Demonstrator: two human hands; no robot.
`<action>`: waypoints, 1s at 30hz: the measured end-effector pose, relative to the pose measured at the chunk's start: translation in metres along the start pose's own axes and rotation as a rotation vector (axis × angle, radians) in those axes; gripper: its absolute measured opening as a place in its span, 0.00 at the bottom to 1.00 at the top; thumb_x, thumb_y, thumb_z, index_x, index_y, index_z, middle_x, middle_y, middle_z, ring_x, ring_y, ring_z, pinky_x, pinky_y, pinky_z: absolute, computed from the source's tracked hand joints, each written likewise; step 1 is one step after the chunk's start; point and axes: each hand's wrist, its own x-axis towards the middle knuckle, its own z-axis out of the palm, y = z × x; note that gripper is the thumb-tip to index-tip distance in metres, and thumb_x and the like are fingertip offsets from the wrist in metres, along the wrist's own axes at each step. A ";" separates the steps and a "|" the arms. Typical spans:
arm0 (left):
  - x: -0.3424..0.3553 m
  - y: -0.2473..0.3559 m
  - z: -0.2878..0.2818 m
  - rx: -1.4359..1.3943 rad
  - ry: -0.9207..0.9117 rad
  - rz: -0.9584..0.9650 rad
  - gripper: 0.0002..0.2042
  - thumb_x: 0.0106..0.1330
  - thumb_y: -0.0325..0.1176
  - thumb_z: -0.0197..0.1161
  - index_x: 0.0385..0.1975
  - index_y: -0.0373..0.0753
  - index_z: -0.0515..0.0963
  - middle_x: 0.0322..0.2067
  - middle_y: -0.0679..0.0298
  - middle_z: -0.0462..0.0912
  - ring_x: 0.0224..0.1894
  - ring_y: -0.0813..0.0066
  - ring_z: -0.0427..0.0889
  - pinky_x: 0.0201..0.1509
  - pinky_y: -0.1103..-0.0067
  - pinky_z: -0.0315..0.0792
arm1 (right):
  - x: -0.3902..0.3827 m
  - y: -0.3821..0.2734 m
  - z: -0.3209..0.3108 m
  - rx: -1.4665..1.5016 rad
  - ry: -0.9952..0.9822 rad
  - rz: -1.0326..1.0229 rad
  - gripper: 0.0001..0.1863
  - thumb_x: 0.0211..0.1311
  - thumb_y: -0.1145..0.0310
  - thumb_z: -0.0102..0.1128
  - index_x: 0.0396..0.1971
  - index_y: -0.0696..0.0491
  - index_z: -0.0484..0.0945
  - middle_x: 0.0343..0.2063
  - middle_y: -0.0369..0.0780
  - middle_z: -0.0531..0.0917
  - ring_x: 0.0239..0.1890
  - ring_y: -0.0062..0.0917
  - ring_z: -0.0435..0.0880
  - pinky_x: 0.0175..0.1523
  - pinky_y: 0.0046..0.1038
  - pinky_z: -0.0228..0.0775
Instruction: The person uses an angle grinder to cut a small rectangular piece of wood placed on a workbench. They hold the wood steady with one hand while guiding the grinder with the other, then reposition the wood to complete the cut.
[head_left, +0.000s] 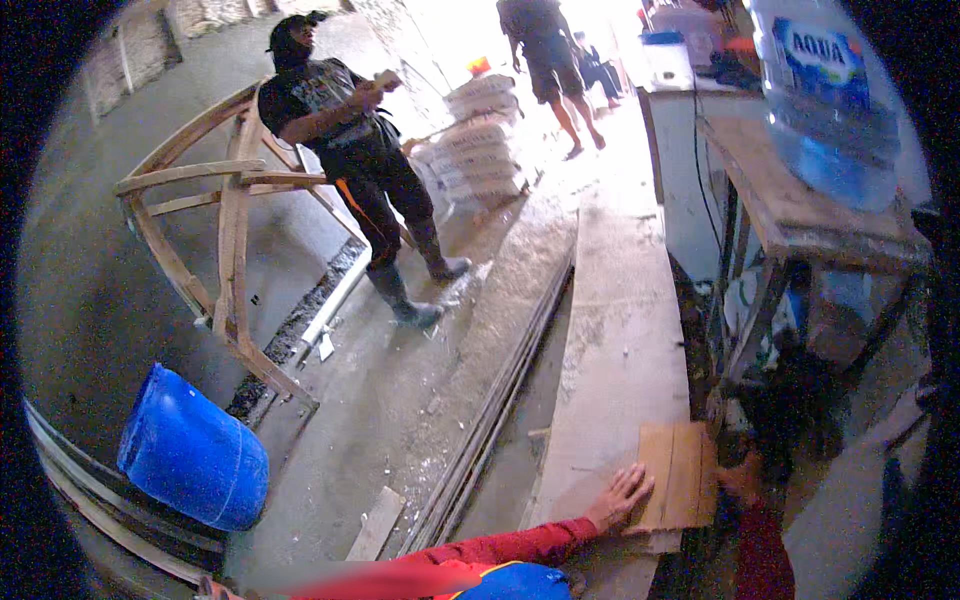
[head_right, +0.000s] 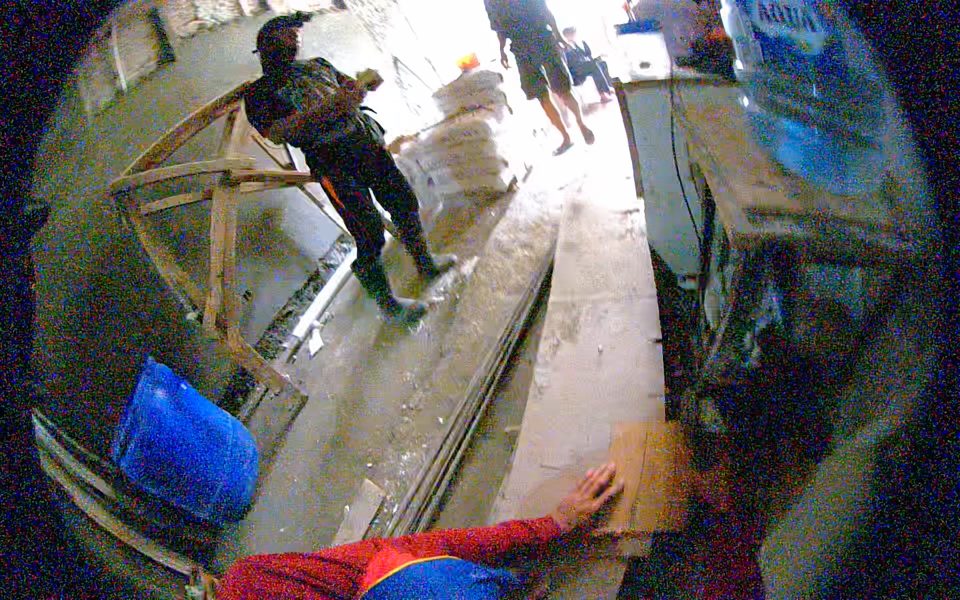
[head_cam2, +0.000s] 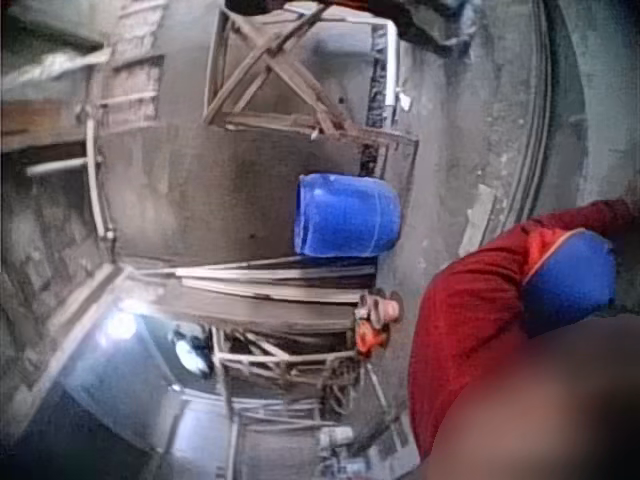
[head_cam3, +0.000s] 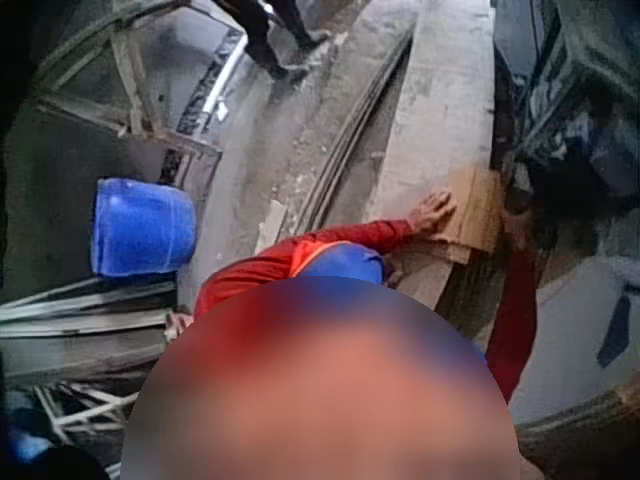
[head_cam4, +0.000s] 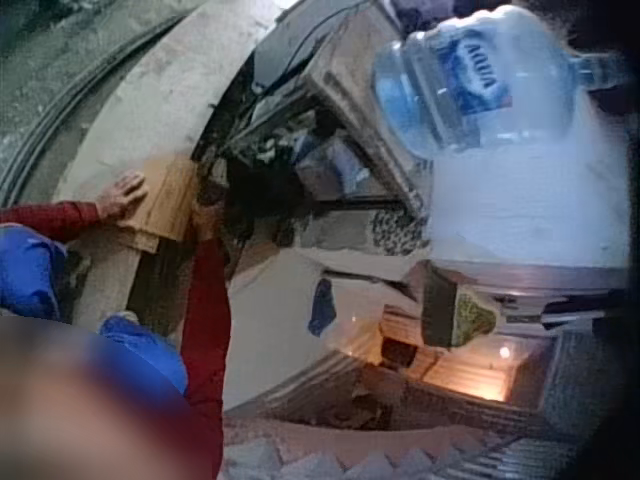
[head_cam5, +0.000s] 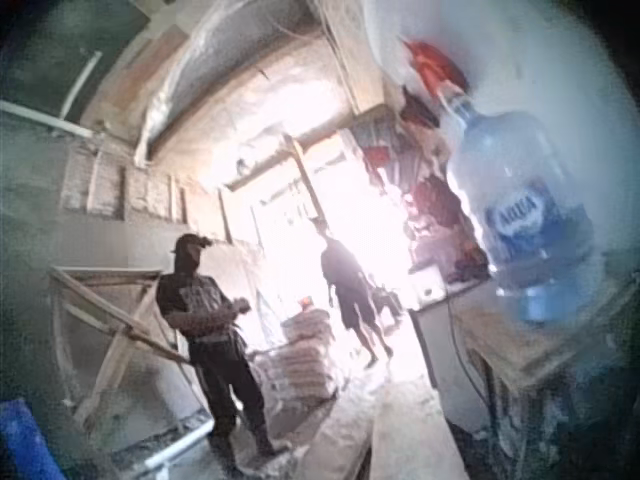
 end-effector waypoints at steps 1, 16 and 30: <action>-0.003 0.003 -0.003 -0.045 -0.065 -0.030 0.49 0.56 0.67 0.59 0.70 0.38 0.53 0.70 0.41 0.48 0.73 0.44 0.47 0.75 0.58 0.43 | -0.004 0.007 0.003 -0.018 -0.011 0.037 0.57 0.36 0.60 0.80 0.67 0.59 0.54 0.62 0.53 0.68 0.66 0.43 0.65 0.70 0.38 0.58; 0.000 -0.019 0.014 -0.130 -0.058 -0.055 0.47 0.55 0.66 0.61 0.68 0.38 0.59 0.68 0.40 0.53 0.72 0.41 0.49 0.73 0.52 0.46 | -0.006 -0.026 -0.005 0.076 0.093 -0.259 0.45 0.35 0.58 0.80 0.56 0.58 0.70 0.51 0.46 0.79 0.55 0.37 0.77 0.60 0.36 0.70; 0.043 -0.017 -0.036 -0.020 -0.206 -0.131 0.51 0.52 0.70 0.61 0.69 0.39 0.58 0.70 0.43 0.49 0.74 0.48 0.44 0.76 0.59 0.39 | 0.011 -0.080 -0.020 -0.016 -0.041 -0.057 0.39 0.35 0.56 0.74 0.50 0.57 0.72 0.47 0.50 0.81 0.51 0.42 0.80 0.57 0.37 0.71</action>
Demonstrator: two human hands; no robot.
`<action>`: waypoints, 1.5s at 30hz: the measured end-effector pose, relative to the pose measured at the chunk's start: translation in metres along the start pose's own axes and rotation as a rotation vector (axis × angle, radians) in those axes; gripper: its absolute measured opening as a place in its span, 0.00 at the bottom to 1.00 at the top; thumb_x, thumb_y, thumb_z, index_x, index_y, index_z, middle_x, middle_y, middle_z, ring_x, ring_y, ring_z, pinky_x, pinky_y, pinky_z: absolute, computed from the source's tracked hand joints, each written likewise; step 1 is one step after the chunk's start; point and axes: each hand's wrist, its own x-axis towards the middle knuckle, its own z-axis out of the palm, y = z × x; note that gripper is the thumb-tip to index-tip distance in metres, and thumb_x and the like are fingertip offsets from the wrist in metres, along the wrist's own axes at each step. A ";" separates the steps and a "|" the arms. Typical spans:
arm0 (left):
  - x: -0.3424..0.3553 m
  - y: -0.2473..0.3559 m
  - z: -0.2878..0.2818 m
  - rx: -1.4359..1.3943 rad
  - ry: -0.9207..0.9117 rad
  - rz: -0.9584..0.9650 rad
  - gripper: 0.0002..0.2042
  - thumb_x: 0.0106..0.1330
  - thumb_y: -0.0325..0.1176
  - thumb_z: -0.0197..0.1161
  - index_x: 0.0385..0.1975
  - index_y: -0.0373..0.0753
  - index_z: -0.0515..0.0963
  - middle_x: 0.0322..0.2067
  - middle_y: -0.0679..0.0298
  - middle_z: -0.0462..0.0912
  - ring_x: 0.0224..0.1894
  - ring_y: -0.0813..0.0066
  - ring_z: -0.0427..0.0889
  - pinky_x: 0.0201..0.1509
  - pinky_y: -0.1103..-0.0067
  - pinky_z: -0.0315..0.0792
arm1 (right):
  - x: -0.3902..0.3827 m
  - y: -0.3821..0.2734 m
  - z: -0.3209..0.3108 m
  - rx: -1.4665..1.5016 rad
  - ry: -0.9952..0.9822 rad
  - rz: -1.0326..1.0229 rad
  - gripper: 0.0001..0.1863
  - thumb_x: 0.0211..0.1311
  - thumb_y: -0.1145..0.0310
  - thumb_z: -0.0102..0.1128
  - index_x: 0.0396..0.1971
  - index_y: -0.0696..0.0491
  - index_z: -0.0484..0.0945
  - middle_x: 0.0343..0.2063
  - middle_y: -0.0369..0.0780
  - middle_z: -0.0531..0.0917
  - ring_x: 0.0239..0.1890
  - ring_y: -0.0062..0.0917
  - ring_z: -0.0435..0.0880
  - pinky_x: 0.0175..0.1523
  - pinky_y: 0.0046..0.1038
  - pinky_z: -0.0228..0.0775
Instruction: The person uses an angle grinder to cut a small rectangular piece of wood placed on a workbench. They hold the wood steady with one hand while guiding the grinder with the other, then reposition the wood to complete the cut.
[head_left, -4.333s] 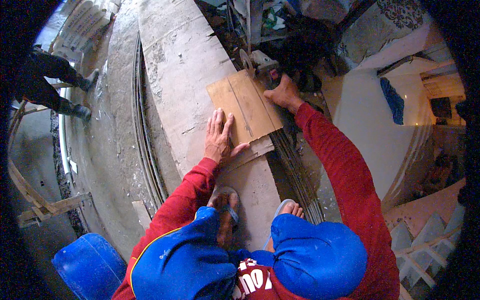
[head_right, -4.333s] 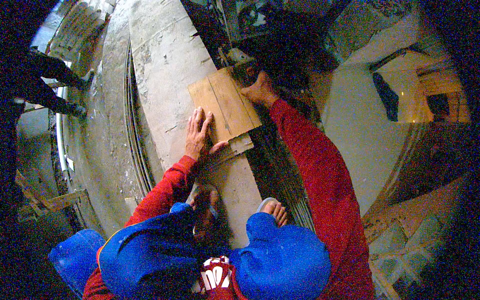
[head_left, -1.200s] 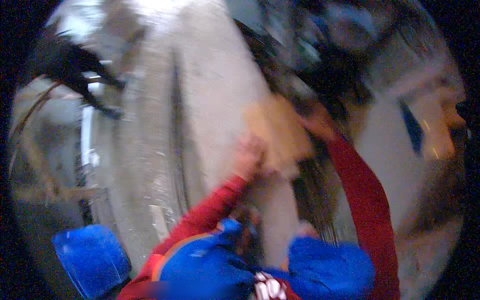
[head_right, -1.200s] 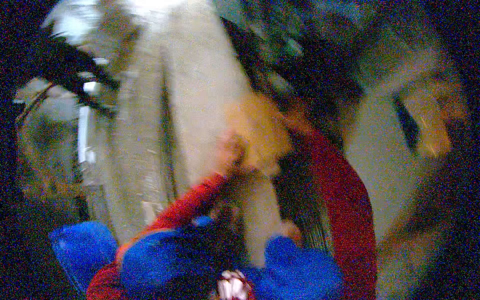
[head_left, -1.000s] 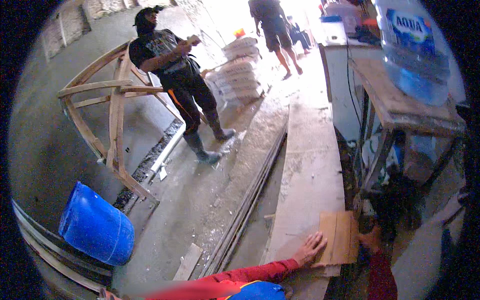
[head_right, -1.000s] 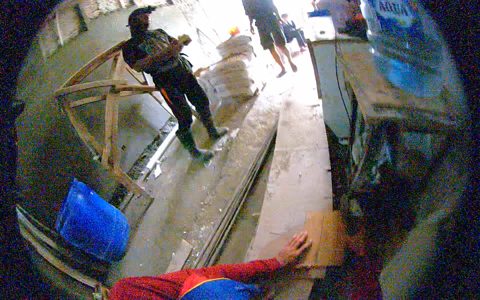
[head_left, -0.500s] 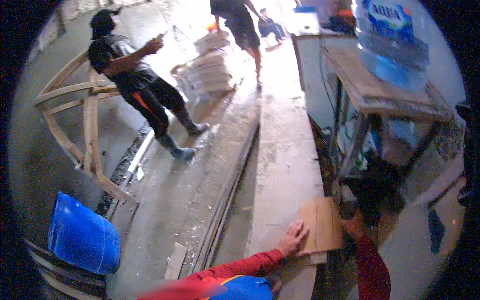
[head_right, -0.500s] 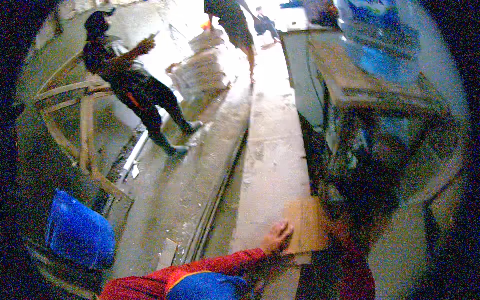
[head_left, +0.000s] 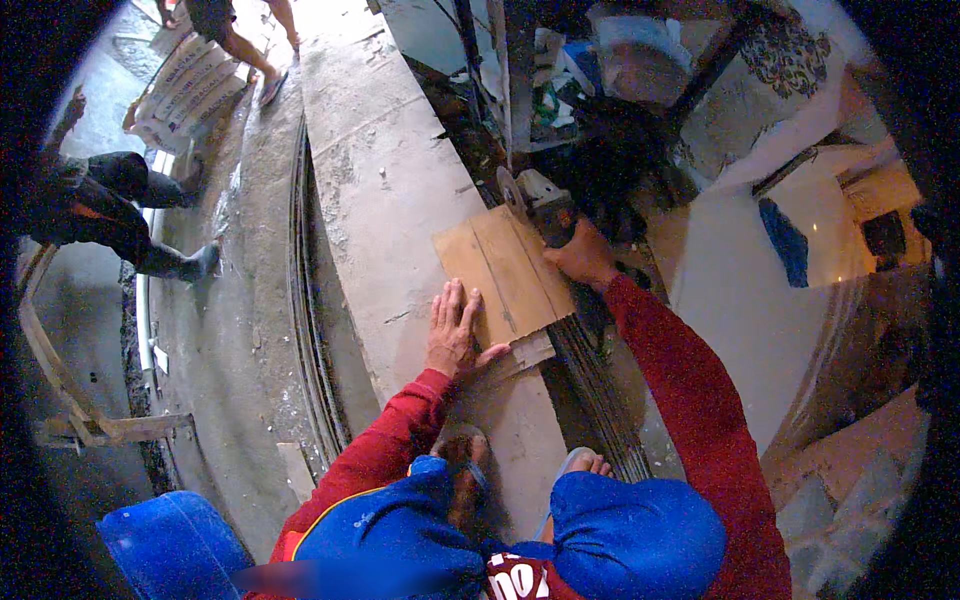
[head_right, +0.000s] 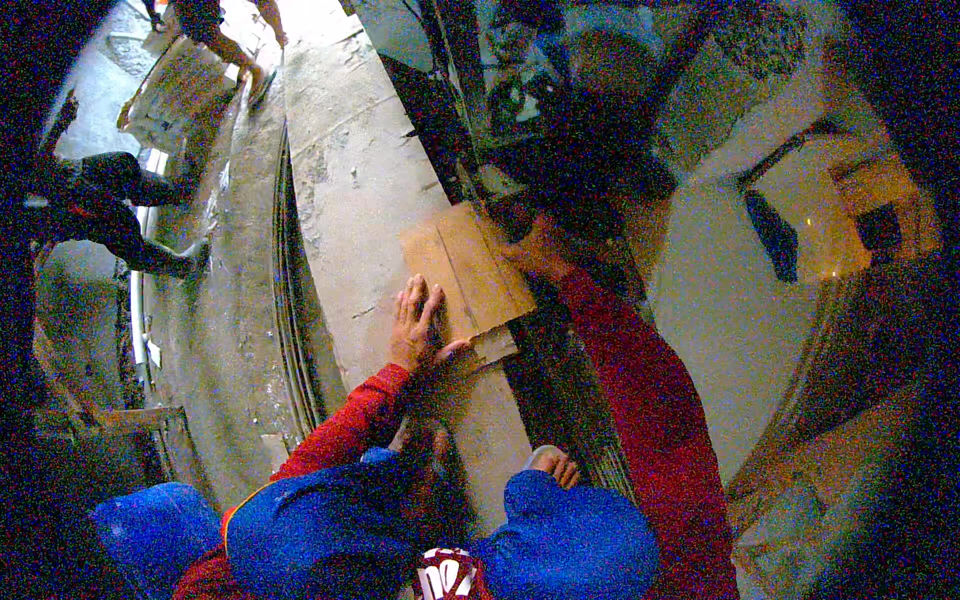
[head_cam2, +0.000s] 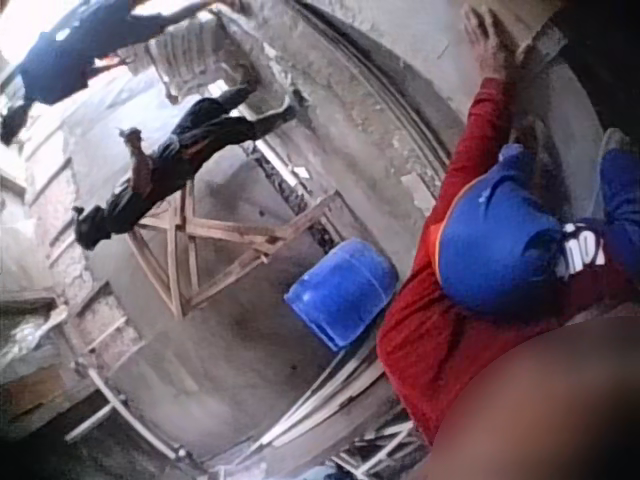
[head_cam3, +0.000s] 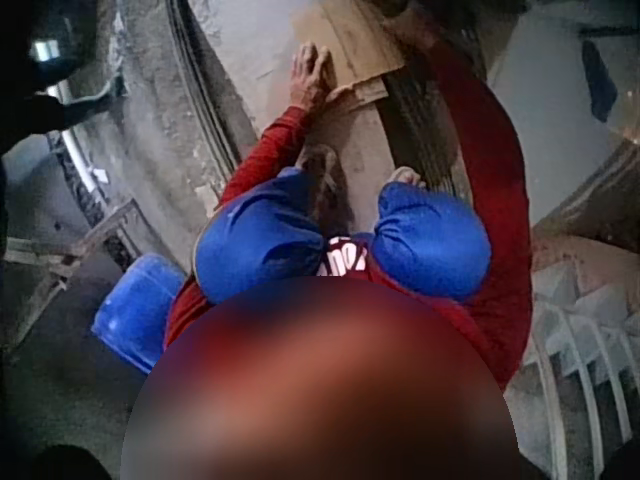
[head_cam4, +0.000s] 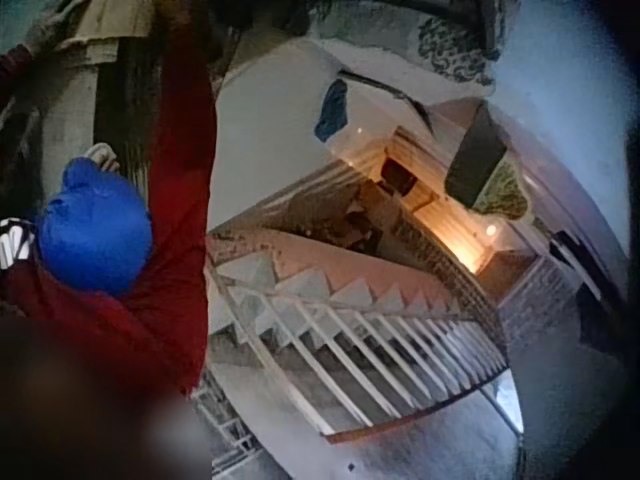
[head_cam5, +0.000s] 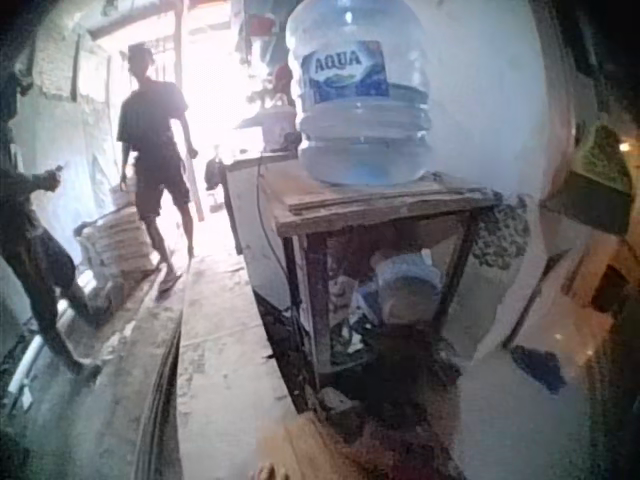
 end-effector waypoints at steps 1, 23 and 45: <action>-0.002 0.000 0.001 -0.001 0.033 0.029 0.50 0.52 0.70 0.61 0.68 0.39 0.58 0.70 0.43 0.49 0.74 0.48 0.45 0.76 0.59 0.40 | -0.002 -0.001 0.000 0.009 0.017 -0.020 0.38 0.35 0.56 0.73 0.50 0.57 0.72 0.47 0.50 0.81 0.51 0.42 0.80 0.57 0.37 0.71; 0.000 -0.001 0.000 0.013 0.053 0.031 0.49 0.52 0.69 0.62 0.67 0.39 0.59 0.69 0.44 0.51 0.73 0.49 0.48 0.75 0.59 0.43 | 0.003 0.002 0.012 0.021 0.047 0.013 0.36 0.34 0.59 0.73 0.47 0.61 0.72 0.44 0.51 0.80 0.49 0.42 0.80 0.55 0.35 0.71; 0.000 -0.001 0.002 0.015 0.065 0.027 0.50 0.51 0.71 0.61 0.67 0.39 0.60 0.69 0.44 0.53 0.73 0.50 0.49 0.75 0.59 0.42 | -0.002 -0.007 0.010 0.062 0.076 -0.033 0.37 0.34 0.58 0.72 0.47 0.59 0.71 0.44 0.49 0.80 0.48 0.40 0.80 0.55 0.34 0.71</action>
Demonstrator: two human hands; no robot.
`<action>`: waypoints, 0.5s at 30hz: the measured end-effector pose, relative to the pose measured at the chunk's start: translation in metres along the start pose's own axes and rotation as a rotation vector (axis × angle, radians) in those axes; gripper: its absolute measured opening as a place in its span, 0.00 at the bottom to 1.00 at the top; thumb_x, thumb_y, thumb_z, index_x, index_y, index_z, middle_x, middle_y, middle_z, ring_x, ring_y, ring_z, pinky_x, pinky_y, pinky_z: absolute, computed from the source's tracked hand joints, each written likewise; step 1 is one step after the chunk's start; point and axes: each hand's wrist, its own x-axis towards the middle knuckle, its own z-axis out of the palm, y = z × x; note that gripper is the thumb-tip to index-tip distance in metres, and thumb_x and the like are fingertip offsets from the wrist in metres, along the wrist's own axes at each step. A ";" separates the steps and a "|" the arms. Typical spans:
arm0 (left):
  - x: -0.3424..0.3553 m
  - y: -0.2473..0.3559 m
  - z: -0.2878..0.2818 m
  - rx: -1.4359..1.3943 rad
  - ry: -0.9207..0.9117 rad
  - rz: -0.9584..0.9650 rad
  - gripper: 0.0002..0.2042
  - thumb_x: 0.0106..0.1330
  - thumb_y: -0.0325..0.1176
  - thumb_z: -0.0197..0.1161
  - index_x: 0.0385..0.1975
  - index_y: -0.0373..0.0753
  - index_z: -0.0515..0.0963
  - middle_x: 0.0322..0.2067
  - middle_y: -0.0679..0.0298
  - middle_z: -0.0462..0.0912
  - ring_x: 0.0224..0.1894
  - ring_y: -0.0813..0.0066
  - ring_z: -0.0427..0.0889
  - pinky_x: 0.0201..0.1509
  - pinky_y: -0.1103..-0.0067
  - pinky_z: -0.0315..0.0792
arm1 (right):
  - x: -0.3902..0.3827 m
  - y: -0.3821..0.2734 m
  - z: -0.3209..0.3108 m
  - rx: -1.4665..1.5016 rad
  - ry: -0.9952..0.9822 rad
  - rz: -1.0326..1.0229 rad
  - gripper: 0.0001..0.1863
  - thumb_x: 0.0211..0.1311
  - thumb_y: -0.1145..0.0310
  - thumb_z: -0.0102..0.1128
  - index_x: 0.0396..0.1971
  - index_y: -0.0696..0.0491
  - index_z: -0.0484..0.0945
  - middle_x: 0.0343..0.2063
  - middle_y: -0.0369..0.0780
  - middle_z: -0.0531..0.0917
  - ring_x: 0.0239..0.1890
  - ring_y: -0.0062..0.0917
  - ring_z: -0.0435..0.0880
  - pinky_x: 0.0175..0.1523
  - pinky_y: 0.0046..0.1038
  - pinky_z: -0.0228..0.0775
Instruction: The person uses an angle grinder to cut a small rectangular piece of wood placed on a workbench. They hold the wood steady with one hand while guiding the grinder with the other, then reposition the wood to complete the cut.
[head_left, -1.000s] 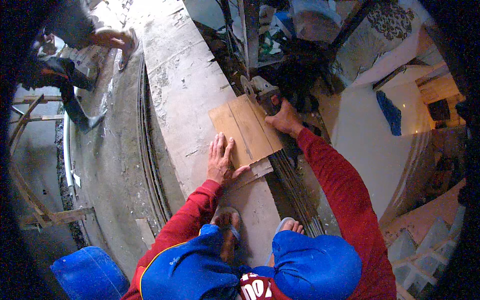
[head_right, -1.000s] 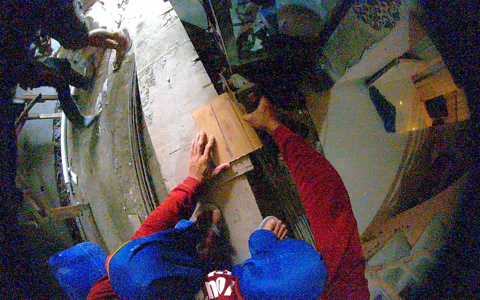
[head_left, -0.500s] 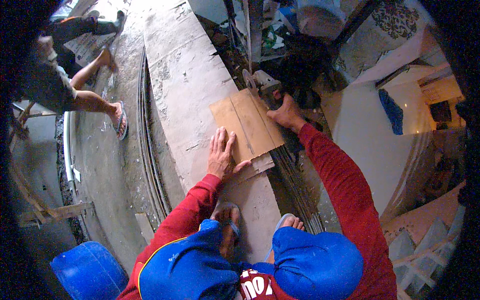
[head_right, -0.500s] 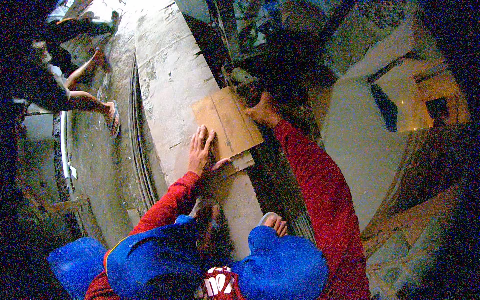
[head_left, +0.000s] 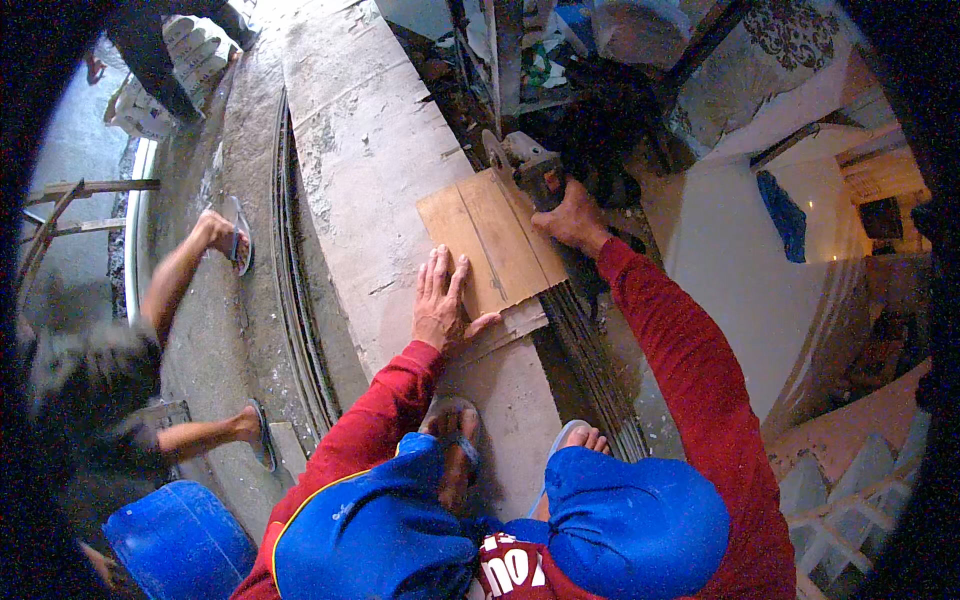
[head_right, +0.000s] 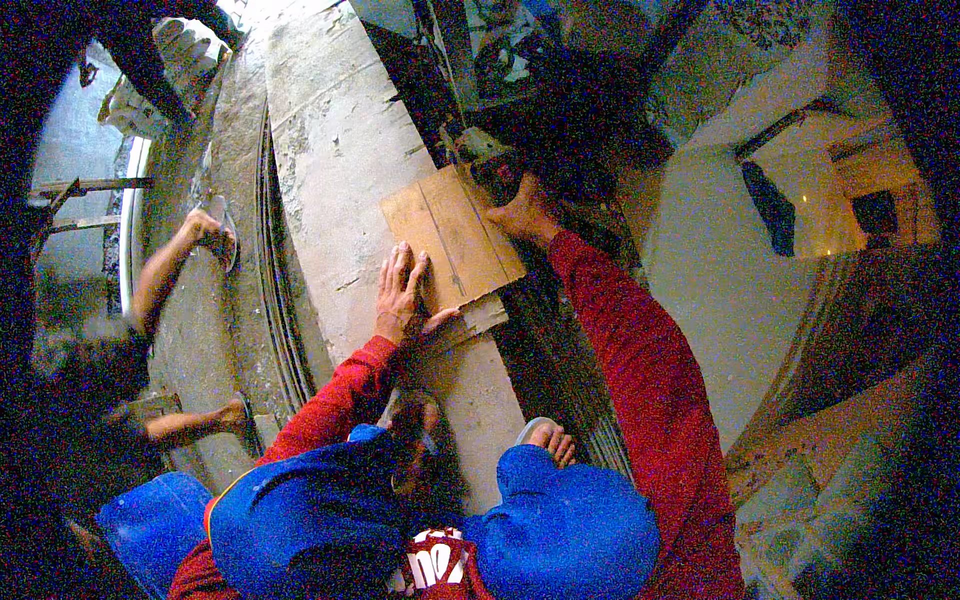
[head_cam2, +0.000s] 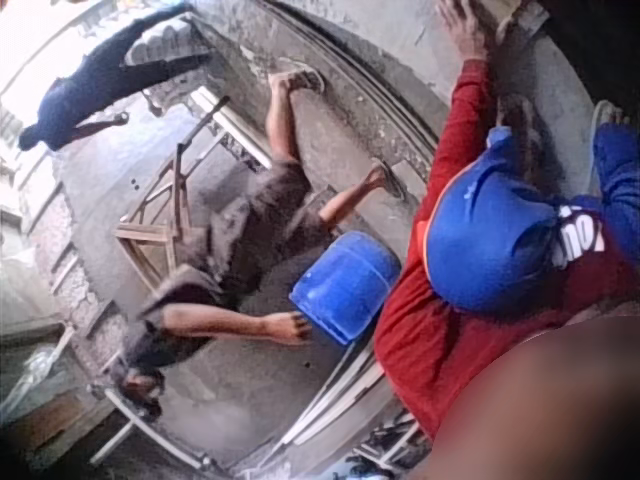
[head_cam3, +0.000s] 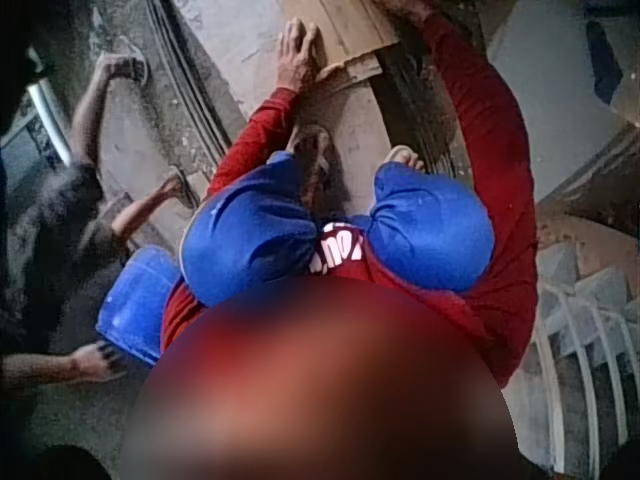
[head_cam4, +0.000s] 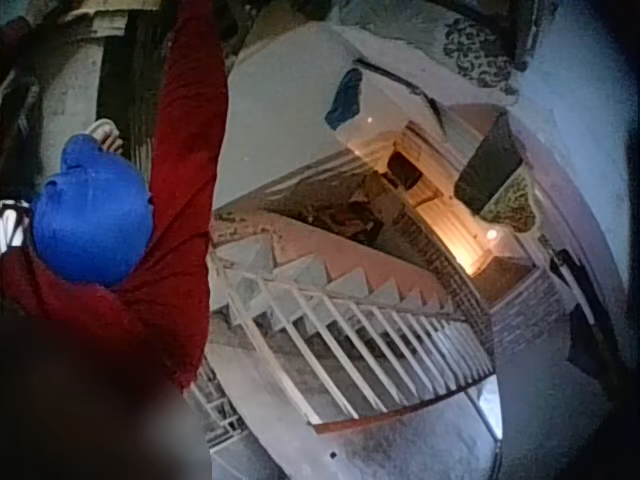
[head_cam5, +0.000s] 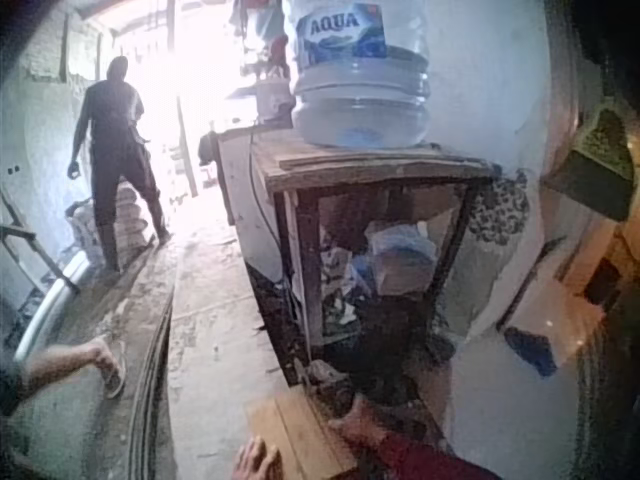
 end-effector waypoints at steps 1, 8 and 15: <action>0.000 0.000 0.000 0.001 0.004 0.000 0.50 0.51 0.71 0.61 0.67 0.39 0.60 0.69 0.44 0.53 0.73 0.50 0.49 0.75 0.59 0.43 | 0.000 0.003 0.001 0.016 -0.005 -0.005 0.36 0.33 0.58 0.72 0.47 0.59 0.71 0.44 0.49 0.80 0.48 0.40 0.80 0.55 0.34 0.71; 0.000 -0.003 0.003 0.013 0.010 0.011 0.51 0.49 0.70 0.62 0.67 0.39 0.60 0.69 0.45 0.53 0.73 0.50 0.49 0.75 0.60 0.43 | 0.002 0.006 0.000 0.024 -0.007 -0.032 0.36 0.33 0.59 0.73 0.46 0.59 0.71 0.43 0.48 0.79 0.48 0.40 0.79 0.55 0.34 0.70; 0.001 -0.004 0.003 0.034 -0.001 0.013 0.51 0.49 0.71 0.62 0.68 0.39 0.59 0.69 0.44 0.53 0.73 0.50 0.49 0.75 0.60 0.43 | 0.006 0.011 0.003 0.064 -0.040 -0.050 0.36 0.33 0.60 0.73 0.46 0.59 0.71 0.44 0.47 0.79 0.49 0.39 0.78 0.56 0.34 0.69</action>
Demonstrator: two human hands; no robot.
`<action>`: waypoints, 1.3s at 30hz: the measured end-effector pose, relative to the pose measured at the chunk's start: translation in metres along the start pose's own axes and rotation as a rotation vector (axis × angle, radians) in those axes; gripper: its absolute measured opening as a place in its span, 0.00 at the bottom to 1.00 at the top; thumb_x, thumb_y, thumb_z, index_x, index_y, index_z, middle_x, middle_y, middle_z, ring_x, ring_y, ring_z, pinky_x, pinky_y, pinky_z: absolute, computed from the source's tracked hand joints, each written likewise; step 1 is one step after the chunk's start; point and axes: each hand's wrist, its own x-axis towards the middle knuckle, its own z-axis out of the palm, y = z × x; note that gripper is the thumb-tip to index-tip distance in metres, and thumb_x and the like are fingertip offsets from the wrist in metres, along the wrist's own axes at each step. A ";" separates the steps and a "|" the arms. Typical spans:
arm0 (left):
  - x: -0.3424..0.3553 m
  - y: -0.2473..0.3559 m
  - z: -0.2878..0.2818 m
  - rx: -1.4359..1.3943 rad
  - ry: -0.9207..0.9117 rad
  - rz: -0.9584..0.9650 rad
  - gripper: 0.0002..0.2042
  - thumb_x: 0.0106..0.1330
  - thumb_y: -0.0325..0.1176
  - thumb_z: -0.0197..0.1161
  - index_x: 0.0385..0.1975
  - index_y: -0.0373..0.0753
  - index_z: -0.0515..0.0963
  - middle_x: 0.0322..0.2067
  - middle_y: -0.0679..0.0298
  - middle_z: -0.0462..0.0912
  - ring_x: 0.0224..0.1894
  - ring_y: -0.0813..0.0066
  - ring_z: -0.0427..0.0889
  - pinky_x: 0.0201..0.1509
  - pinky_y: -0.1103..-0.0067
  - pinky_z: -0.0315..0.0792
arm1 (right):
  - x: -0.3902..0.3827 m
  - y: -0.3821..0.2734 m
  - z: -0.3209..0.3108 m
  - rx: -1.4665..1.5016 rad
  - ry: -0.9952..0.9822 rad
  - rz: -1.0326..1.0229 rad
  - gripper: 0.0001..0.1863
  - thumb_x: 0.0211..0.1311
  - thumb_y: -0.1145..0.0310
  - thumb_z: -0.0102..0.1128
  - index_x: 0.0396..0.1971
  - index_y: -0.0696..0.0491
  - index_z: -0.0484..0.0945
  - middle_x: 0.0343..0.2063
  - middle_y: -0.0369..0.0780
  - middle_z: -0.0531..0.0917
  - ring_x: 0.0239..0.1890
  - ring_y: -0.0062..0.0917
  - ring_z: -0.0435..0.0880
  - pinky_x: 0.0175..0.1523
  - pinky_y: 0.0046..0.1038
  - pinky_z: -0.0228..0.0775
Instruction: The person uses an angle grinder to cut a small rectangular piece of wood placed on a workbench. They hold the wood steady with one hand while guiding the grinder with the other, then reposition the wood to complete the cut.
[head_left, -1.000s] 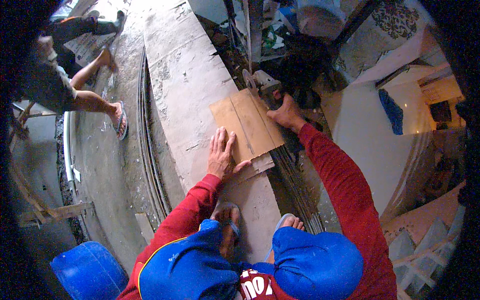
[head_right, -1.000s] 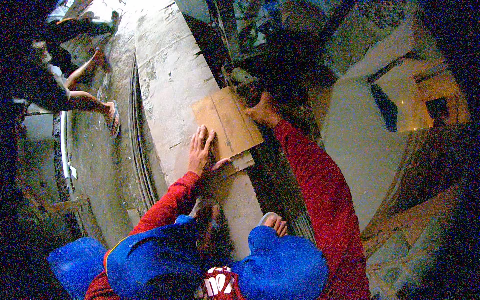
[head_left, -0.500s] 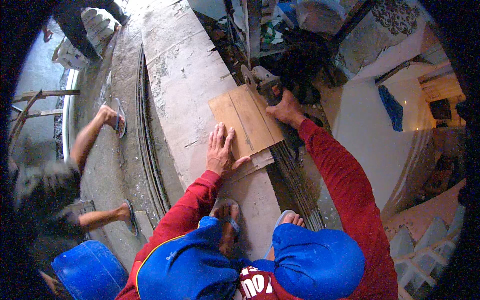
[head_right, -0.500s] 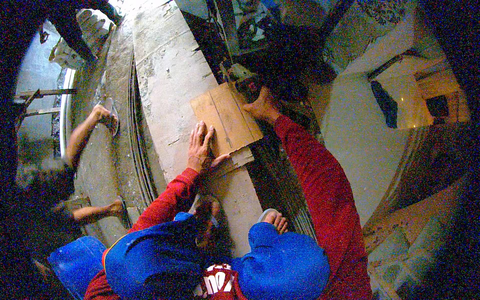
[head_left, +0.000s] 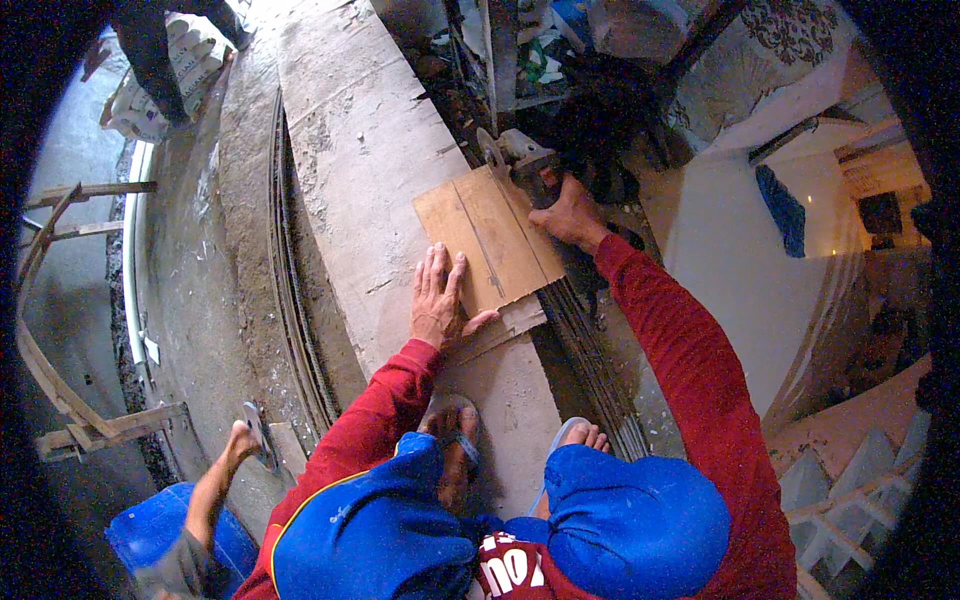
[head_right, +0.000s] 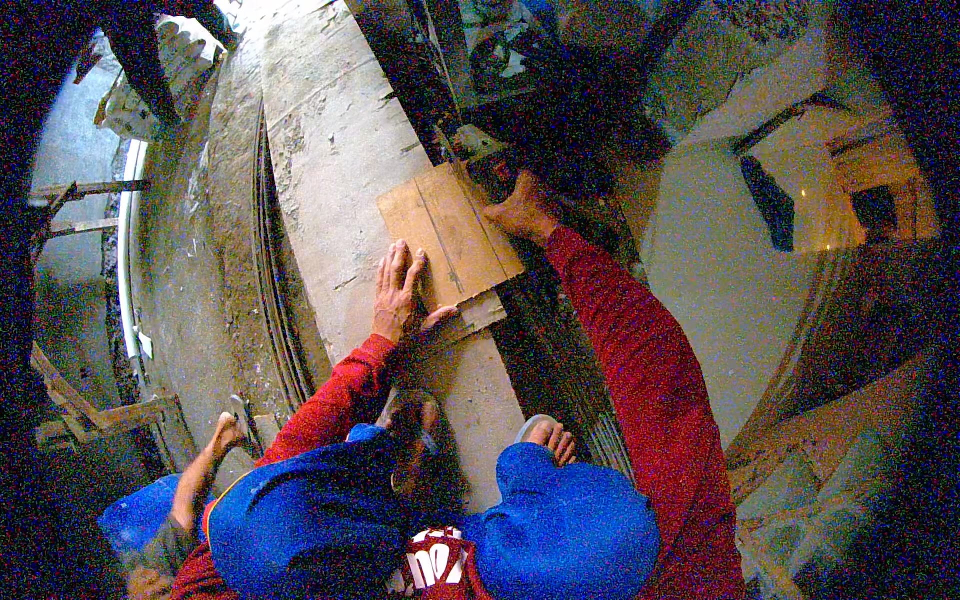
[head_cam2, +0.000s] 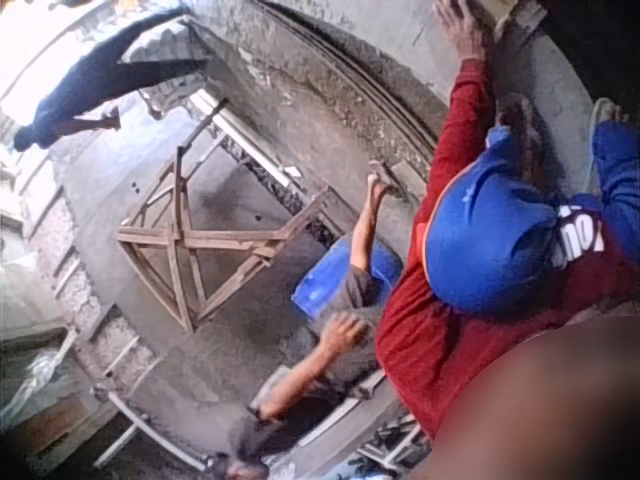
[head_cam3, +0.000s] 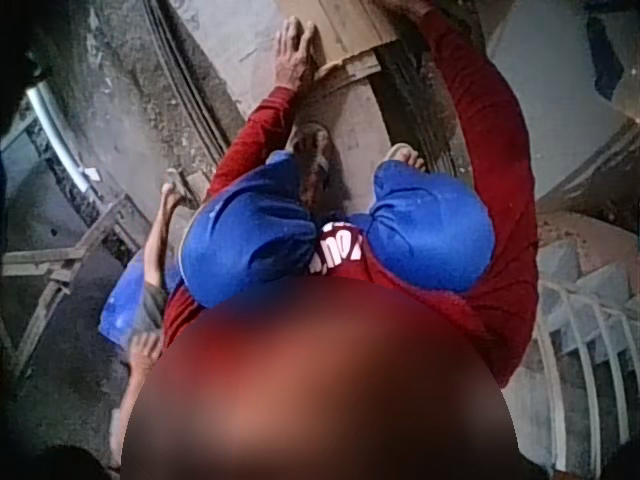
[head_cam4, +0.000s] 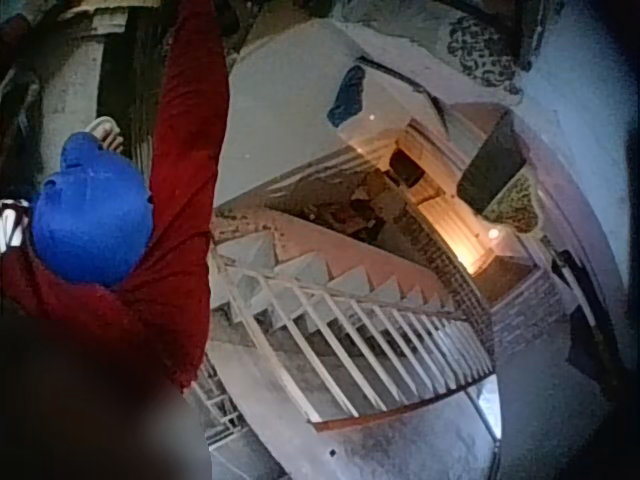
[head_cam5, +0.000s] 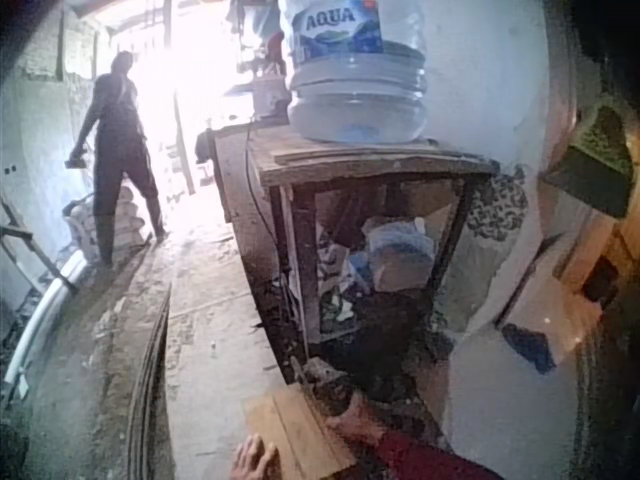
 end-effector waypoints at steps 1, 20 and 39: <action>0.000 0.000 0.000 -0.006 0.001 -0.001 0.51 0.49 0.71 0.62 0.68 0.39 0.59 0.69 0.44 0.53 0.73 0.50 0.49 0.75 0.60 0.43 | 0.000 0.000 0.000 0.004 -0.010 0.001 0.36 0.33 0.60 0.73 0.46 0.59 0.71 0.44 0.47 0.79 0.49 0.39 0.78 0.56 0.33 0.69; 0.000 0.002 -0.003 -0.027 -0.003 -0.007 0.51 0.50 0.70 0.61 0.68 0.39 0.59 0.69 0.44 0.52 0.73 0.50 0.48 0.75 0.59 0.43 | -0.001 -0.015 -0.003 0.013 0.011 0.024 0.36 0.33 0.58 0.72 0.46 0.60 0.72 0.42 0.49 0.80 0.48 0.41 0.80 0.54 0.34 0.71; 0.000 0.000 -0.002 -0.014 0.005 -0.005 0.51 0.50 0.73 0.60 0.67 0.39 0.61 0.69 0.43 0.52 0.73 0.50 0.49 0.75 0.61 0.43 | 0.002 -0.018 0.002 -0.048 0.036 0.033 0.38 0.32 0.57 0.72 0.47 0.61 0.72 0.44 0.51 0.80 0.49 0.44 0.80 0.55 0.35 0.71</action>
